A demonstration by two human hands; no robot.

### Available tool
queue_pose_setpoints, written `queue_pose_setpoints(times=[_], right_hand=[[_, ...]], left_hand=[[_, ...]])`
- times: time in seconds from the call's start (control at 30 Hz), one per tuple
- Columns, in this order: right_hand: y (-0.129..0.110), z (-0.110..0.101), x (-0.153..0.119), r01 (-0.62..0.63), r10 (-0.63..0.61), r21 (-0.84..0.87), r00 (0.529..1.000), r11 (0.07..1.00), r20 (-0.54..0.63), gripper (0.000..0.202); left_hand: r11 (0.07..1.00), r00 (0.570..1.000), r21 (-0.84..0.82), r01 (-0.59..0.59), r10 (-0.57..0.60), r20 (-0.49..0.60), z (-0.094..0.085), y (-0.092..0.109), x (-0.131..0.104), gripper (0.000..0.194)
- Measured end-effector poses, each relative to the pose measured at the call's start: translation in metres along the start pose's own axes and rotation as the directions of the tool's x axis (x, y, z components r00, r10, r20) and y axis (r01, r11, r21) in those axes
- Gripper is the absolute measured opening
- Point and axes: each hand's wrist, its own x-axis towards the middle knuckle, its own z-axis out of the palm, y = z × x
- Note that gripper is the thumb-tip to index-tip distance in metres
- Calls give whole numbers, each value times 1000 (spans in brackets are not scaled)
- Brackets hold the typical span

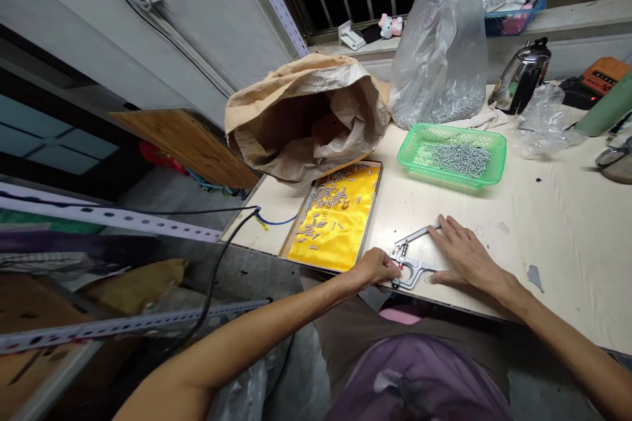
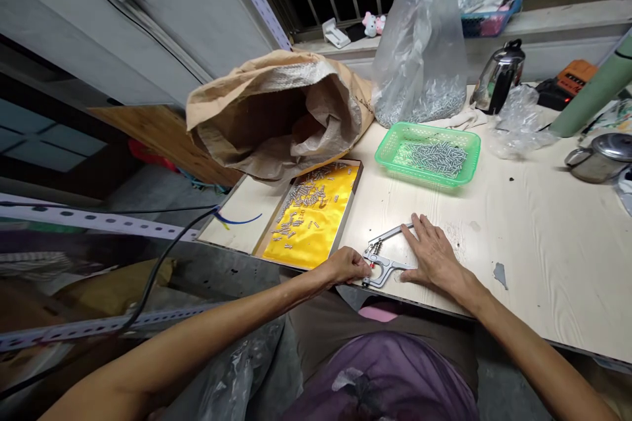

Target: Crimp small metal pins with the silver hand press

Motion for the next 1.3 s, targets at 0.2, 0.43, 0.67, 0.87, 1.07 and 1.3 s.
queue_pose_setpoints(times=[0.2, 0.43, 0.67, 0.87, 1.07, 1.3], right_hand=[[4, -5, 10, 20, -20, -4, 999, 1000, 49, 98], [-1, -8, 6, 28, -28, 9, 1000, 1000, -8, 84], [-2, -5, 1, 34, -32, 53, 998, 998, -51, 71], [-9, -2, -3, 19, -15, 49, 998, 999, -69, 51], [-12, 2, -7, 5, 0, 54, 996, 999, -92, 49], [-7, 4, -20, -73, 79, 64, 992, 995, -96, 56]], left_hand=[[998, 1000, -65, 2, -2, 0, 6, 0, -5, 24], [994, 1000, -108, -27, 28, 4, 8, 3, -13, 25], [1000, 1000, -24, 4, -4, 2, 8, 5, -19, 31], [897, 922, 394, -201, 309, -234, 18, -4, -20, 17], [391, 617, 718, -575, 784, 67, 31, 25, 3, 53], [291, 701, 773, -564, 664, 261, 23, 54, 12, 51]])
